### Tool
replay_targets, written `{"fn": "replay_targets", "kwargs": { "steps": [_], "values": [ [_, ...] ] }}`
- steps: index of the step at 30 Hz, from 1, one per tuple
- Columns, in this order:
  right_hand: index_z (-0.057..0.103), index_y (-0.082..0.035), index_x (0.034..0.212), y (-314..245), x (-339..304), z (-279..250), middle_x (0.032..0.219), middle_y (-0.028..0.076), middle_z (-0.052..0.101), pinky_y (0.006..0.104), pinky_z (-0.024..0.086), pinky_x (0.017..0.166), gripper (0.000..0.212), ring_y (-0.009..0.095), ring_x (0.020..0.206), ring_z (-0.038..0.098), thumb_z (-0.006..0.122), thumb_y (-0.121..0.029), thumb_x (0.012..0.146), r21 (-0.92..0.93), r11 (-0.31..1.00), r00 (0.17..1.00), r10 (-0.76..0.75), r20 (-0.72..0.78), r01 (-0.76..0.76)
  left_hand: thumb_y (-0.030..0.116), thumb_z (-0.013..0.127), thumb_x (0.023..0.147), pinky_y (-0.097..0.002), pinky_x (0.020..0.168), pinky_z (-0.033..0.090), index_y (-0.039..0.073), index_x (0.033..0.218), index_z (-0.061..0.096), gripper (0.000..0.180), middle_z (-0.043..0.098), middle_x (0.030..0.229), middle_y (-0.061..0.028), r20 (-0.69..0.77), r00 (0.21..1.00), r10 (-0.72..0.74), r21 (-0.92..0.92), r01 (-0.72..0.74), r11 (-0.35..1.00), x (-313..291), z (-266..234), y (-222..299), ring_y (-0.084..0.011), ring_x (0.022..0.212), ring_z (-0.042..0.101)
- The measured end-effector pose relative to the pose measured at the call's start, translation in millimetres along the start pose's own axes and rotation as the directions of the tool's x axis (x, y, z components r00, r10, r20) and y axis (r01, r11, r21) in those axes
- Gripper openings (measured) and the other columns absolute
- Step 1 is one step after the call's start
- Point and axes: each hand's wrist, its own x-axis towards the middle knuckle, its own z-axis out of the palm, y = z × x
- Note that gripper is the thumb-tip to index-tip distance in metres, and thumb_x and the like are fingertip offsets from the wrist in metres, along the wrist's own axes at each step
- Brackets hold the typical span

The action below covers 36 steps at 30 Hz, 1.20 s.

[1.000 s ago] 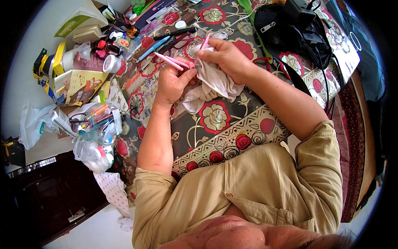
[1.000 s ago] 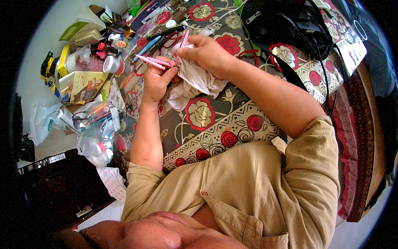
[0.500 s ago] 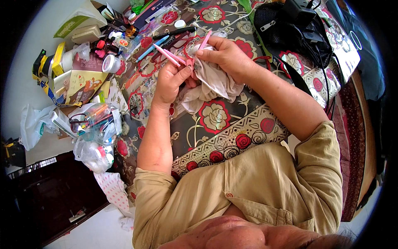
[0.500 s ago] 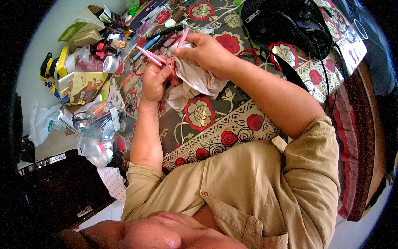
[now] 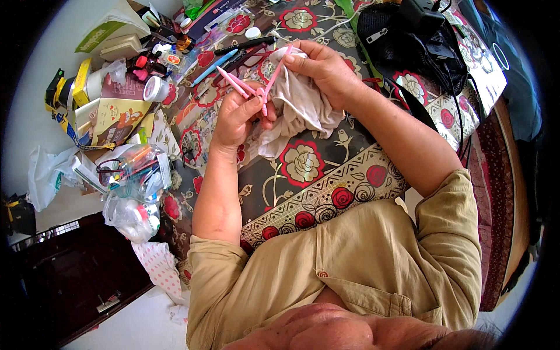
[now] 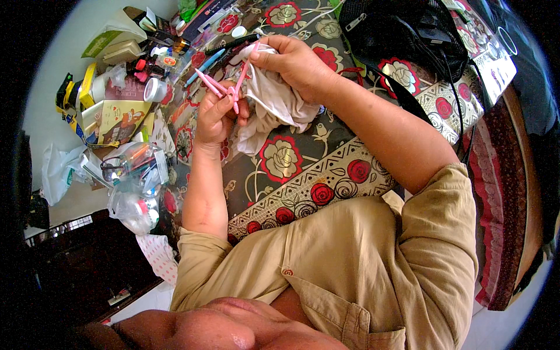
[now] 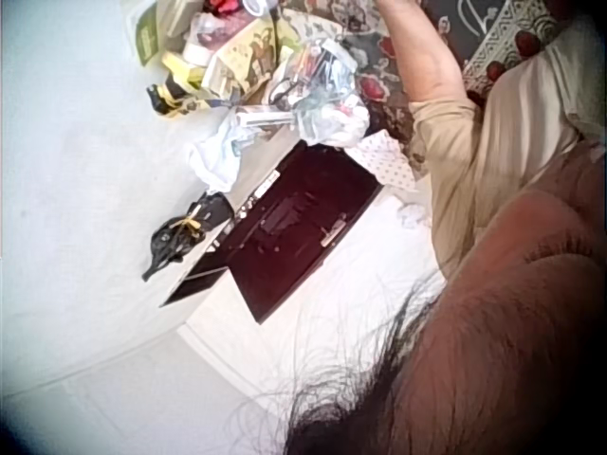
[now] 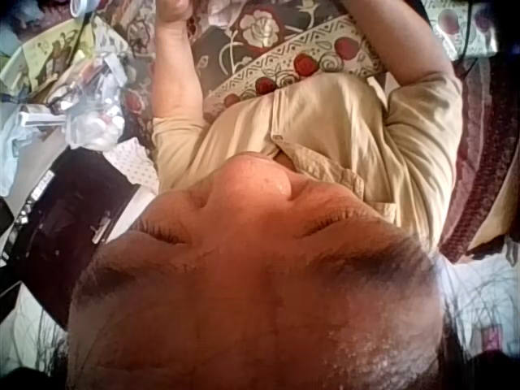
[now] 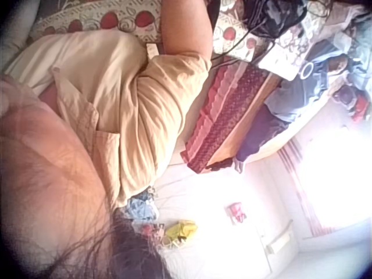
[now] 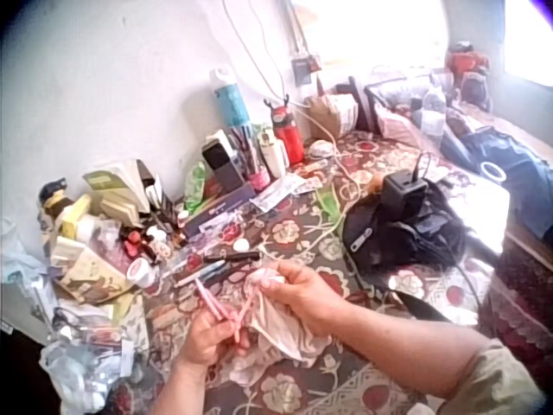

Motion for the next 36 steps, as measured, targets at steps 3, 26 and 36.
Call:
{"fn": "replay_targets", "kwargs": {
  "steps": [3, 26, 36],
  "values": [
    [0.055, -0.002, 0.102, 9, -2, 2, 0.089, 0.005, 0.062, 0.0258, 0.049, 0.072, 0.020, 0.010, 0.079, 0.059, 0.057, -0.014, 0.085, -0.116, 0.993, 0.997, 0.023, 0.076, -0.014, 0.024, 0.056, 0.085, -0.0217, 0.049, 0.047, 0.002, 0.092, 0.051, 0.024, 0.057, 0.071, -0.0081, -0.047, 0.999, -0.020, 0.009, 0.021, 1.000, -1, 4, 1, -0.0133, 0.059, 0.057],
    [0.056, -0.002, 0.099, 0, -2, 0, 0.088, 0.005, 0.062, 0.0246, 0.048, 0.069, 0.022, 0.011, 0.077, 0.059, 0.058, -0.018, 0.085, -0.087, 0.996, 0.999, 0.033, -0.028, -0.035, 0.023, 0.055, 0.085, -0.0219, 0.049, 0.046, 0.002, 0.097, 0.050, 0.025, 0.058, 0.069, -0.0091, -0.021, 0.999, -0.044, 0.070, 0.045, 0.997, -1, 1, 2, -0.0131, 0.057, 0.056],
    [0.056, -0.004, 0.099, -2, -2, 0, 0.083, 0.003, 0.061, 0.0242, 0.048, 0.067, 0.020, 0.010, 0.073, 0.058, 0.057, -0.019, 0.085, -0.011, 1.000, 0.999, 0.005, -0.038, -0.005, 0.024, 0.054, 0.086, -0.0205, 0.049, 0.045, 0.002, 0.093, 0.050, 0.024, 0.057, 0.068, -0.0082, 0.004, 1.000, -0.022, 0.100, 0.022, 0.995, 0, 2, 1, -0.0112, 0.055, 0.055]
  ]
}}
